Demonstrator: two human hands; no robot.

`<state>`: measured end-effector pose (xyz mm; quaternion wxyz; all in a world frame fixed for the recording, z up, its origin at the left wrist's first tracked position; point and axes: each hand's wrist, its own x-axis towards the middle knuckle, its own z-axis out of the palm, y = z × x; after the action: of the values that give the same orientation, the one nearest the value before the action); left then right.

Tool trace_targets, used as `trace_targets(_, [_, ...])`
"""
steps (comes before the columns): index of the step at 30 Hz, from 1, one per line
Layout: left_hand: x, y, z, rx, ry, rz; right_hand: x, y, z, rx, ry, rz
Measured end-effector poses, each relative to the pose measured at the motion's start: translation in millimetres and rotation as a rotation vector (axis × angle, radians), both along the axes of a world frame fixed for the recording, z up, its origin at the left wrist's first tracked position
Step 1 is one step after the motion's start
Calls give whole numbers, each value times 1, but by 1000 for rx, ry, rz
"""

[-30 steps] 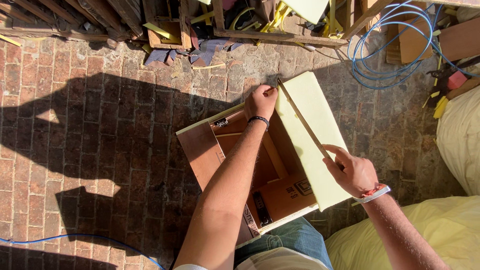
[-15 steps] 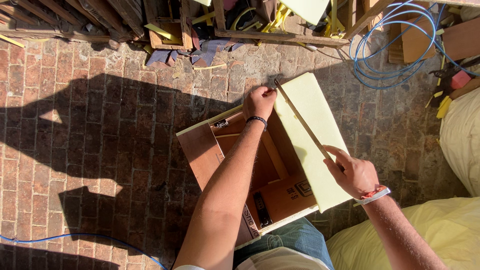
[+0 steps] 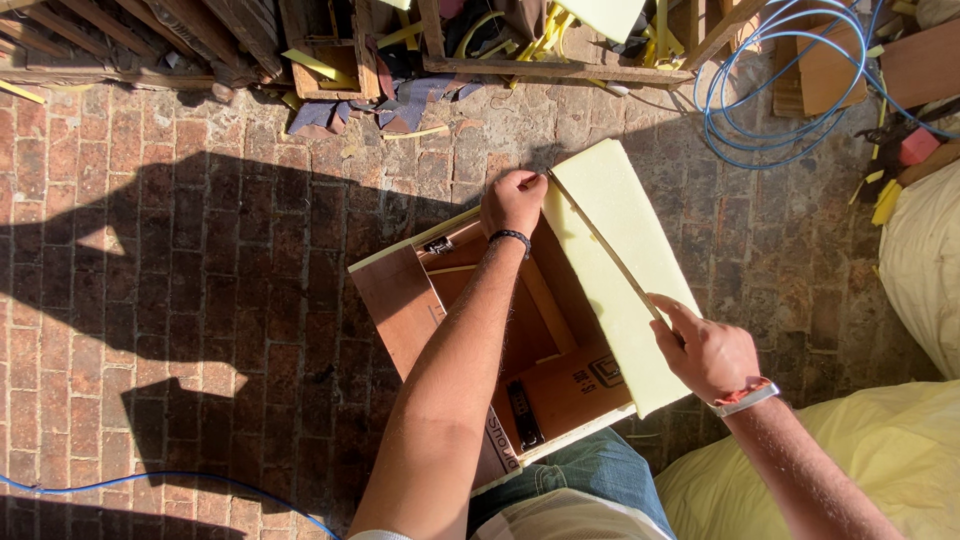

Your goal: The person cuts yellow foam sheets with a hand saw, trimming strips to size. They apply glue from a container onto a wooden box using a stick, then press and fit the foam pieces onto the box's sides, adjusting and trimming the foam edges to line the box.

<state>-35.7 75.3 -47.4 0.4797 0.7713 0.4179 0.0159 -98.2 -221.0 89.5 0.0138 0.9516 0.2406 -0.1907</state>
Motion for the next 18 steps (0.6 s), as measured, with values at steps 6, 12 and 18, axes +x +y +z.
trace_targets(6, [-1, -1, 3, -20, -5, 20, -4, -2, -8, 114, -41, 6])
trace_targets(12, [-8, -2, -3, 63, -80, 50, -14, -13, 26, -81, 6, -9])
trace_targets(18, [-23, -20, -25, -35, -259, 5, -3, -3, 74, -92, -54, 123])
